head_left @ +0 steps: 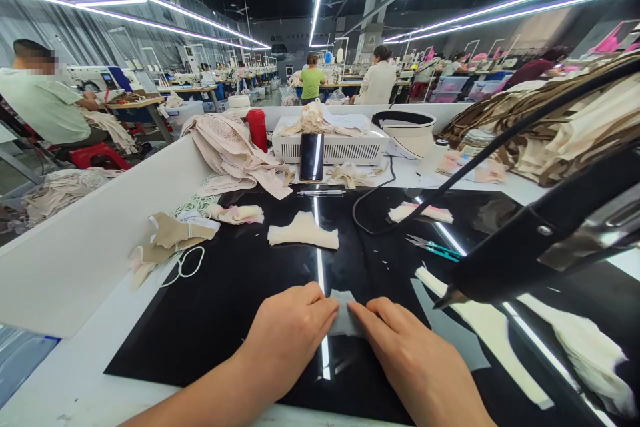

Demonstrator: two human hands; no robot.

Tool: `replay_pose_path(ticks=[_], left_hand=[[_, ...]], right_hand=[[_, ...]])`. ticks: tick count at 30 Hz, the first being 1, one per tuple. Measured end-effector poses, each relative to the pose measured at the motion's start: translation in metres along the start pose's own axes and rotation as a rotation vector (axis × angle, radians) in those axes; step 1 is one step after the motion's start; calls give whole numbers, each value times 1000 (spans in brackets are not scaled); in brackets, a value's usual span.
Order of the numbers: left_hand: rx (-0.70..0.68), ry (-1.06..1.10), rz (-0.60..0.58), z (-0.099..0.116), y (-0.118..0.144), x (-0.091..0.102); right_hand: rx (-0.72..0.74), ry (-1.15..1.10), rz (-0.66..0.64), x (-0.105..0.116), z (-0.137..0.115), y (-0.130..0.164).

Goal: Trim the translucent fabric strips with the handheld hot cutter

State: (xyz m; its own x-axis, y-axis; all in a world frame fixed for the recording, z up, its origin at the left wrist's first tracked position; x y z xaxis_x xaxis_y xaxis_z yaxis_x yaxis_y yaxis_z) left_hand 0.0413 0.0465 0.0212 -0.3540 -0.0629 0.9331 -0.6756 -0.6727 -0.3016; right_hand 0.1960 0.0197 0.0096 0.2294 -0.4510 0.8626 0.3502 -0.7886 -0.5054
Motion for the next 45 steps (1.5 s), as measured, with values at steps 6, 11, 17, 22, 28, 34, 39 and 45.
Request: replay_pose_path(ticks=[6, 11, 17, 22, 28, 34, 39, 45], left_hand=[[-2, -7, -18, -1, 0, -2], [8, -22, -45, 0, 1, -2], [3, -65, -41, 0, 2, -6], [-34, -67, 2, 1, 2, -2], [-193, -163, 165, 14, -2, 13], [-303, -43, 251, 24, -4, 13], [-305, -32, 245, 24, -3, 11], [-320, -42, 218, 26, -1, 7]], right_hand=[[19, 32, 4, -2, -1, 3], [4, 43, -3, -2, -1, 3], [12, 51, 15, -4, -2, 6], [-5, 57, -18, -6, -1, 4], [-4, 51, 0, -5, -3, 3], [-16, 48, -17, -4, -5, 0], [-20, 36, -27, -6, -5, 1], [-12, 44, 0, -6, -5, 2]])
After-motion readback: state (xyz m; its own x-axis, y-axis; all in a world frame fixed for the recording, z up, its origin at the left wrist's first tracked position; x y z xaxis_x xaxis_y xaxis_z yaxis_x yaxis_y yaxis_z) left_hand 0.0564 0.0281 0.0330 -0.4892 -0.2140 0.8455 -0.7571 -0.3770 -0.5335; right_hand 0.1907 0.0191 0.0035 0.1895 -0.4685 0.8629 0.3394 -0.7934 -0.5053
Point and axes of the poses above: each hand's wrist, its own y-axis away from the middle knuckle, its own x-axis out of the back of the hand, z = x × y, the point moved 7 cm from there along -y, towards the middle knuckle, and after that the axes turned 11 degrees about -x, right-handed, at the moved point
